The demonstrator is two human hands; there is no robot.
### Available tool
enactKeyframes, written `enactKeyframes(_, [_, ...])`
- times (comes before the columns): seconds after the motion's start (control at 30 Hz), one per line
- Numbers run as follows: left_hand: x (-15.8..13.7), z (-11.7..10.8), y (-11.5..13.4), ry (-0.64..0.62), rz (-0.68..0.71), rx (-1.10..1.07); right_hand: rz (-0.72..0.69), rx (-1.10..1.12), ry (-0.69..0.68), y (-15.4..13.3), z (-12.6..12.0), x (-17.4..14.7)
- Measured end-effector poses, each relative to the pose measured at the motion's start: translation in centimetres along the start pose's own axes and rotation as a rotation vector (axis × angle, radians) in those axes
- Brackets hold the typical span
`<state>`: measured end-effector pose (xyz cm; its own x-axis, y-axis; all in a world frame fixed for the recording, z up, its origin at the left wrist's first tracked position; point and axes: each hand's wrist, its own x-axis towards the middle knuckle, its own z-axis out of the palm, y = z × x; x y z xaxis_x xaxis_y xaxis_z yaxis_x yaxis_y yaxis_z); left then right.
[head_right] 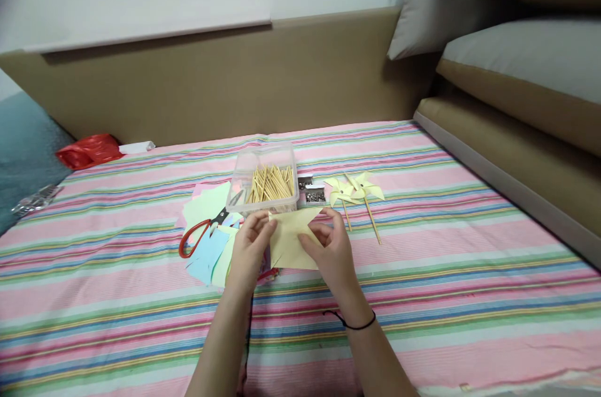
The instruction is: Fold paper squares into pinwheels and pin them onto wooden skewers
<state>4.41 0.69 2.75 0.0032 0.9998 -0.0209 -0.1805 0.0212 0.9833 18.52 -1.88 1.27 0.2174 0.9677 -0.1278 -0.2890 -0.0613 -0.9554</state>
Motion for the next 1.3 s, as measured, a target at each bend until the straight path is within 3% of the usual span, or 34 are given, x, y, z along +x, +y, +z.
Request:
enactKeyframes(0.1, [0.1, -0.4, 0.2, 0.057, 0.042, 0.052, 0.017, 0.011, -0.004, -0.2, 0.0, -0.1])
enactKeyframes(0.53, [0.0, -0.6, 0.9, -0.159, 0.222, 0.143, 0.007, -0.04, -0.005, 0.1, 0.0, 0.1])
enactKeyframes(0.93, [0.0, 0.1, 0.2, -0.217, 0.161, 0.101, -0.009, -0.026, -0.049, 0.1, 0.0, 0.1])
enactKeyframes(1.13, [0.0, 0.0, -0.3, -0.159, -0.034, 0.061, 0.023, 0.036, -0.088, 0.0, 0.0, 0.1])
enactKeyframes(1.3, [0.0, -0.1, -0.2, -0.151, -0.068, 0.062, 0.033, 0.025, -0.088, 0.0, 0.0, 0.0])
